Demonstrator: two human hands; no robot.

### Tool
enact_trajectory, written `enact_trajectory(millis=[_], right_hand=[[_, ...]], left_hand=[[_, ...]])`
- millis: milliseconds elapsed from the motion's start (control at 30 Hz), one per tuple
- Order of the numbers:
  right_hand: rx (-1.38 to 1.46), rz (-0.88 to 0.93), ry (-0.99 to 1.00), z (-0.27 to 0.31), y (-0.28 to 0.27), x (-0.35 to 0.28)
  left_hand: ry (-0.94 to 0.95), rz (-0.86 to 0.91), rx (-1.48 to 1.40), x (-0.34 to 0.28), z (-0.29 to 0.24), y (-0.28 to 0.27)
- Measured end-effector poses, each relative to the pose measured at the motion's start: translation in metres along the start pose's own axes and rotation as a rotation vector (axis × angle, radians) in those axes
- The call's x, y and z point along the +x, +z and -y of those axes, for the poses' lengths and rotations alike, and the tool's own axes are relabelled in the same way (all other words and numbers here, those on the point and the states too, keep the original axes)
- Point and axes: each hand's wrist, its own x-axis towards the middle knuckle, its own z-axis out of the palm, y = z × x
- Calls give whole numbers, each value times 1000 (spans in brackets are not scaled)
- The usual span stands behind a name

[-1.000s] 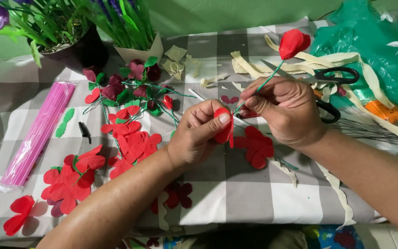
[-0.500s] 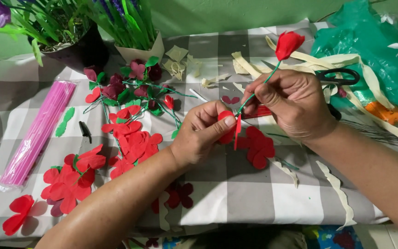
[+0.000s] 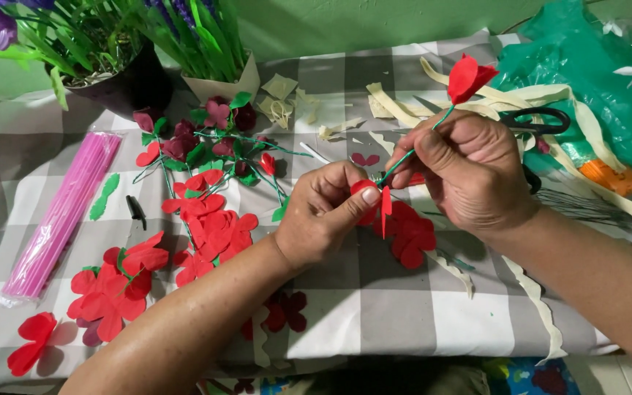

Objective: The person constructs a paper rose by hand using glue and a lighter to melt the adhesive, attaching red paper petals to a green wire stem and securing them.

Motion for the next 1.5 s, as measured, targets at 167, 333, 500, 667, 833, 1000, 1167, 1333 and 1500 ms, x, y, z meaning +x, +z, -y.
enact_trajectory(millis=[167,333,500,667,833,1000,1167,1333,1500], right_hand=[[-189,47,78,7,14,4],[-336,-1,126,-4,15,3],[-328,42,-86,12,15,5],[-450,-88,-388,29,-10,3],[-650,19,-497,45,3,-12],[-705,35,-466,40,16,-5],[-676,20,-470,29,12,-4],[-656,15,-474,25,10,-4],[-696,58,-505,26,8,-5]], left_hand=[[64,-151,-15,-1,11,1],[66,-154,13,-2,9,7],[141,-175,49,-3,15,9],[45,-359,-62,3,31,-2],[-79,-428,19,2,26,1],[-114,-392,2,1,20,4],[-109,-359,-75,2,19,3],[-119,-343,-73,2,21,1],[-110,-309,-92,2,18,2]])
